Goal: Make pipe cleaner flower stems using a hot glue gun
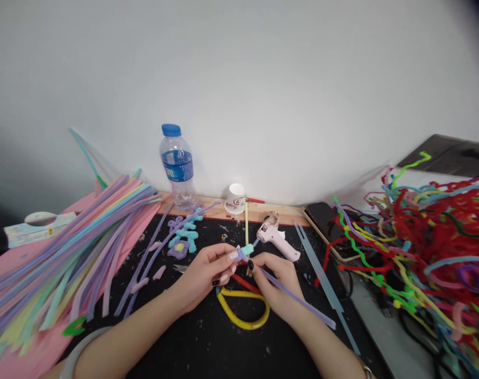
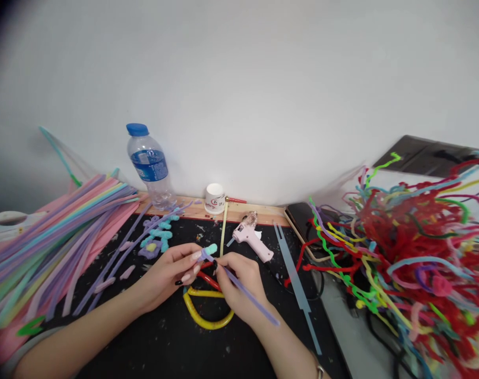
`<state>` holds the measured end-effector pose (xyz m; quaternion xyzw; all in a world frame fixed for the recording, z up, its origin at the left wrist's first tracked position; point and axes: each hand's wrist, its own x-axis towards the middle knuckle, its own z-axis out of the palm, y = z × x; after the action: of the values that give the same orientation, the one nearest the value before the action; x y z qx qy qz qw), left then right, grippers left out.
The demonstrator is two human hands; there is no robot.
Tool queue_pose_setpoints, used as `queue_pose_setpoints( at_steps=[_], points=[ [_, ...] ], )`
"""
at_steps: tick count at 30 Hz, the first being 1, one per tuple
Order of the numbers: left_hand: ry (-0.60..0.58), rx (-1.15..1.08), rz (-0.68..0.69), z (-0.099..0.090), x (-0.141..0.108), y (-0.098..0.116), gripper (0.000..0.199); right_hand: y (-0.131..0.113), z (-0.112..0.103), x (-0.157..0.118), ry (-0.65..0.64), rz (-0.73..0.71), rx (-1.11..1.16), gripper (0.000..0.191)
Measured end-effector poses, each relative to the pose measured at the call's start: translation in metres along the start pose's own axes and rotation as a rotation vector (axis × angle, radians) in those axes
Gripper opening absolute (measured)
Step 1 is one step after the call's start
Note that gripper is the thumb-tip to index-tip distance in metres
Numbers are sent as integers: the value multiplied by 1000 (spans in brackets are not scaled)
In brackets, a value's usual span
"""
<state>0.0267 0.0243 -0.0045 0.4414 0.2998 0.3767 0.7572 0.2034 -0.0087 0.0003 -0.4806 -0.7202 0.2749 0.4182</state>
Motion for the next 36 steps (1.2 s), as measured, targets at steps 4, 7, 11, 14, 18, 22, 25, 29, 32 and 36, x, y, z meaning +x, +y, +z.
queue_pose_setpoints(
  at_steps=[4,7,11,14,18,22,25,29,32,36],
  points=[
    [48,203,87,-1,1,-2,23,1,-1,0,44,74,50,17],
    [45,312,120,0,0,-1,23,2,-1,1,43,122,117,19],
    [32,371,129,1,0,-1,22,1,-2,3,21,169,212,16],
    [21,404,119,1,-1,0,22,0,-2,3,-2,175,226,14],
    [-12,453,84,2,0,1,22,0,-2,4,-21,151,203,19],
    [-27,446,81,1,0,1,24,2,-2,4,-45,181,234,22],
    [-10,442,85,1,-1,0,25,1,-2,5,-71,194,275,24],
    [-6,438,108,2,-1,0,25,1,-3,6,-102,204,314,25],
    [-4,437,117,2,-2,1,24,2,-4,6,-117,218,347,26],
    [-16,438,132,3,-3,1,22,5,-5,6,-136,238,397,26]
  ],
)
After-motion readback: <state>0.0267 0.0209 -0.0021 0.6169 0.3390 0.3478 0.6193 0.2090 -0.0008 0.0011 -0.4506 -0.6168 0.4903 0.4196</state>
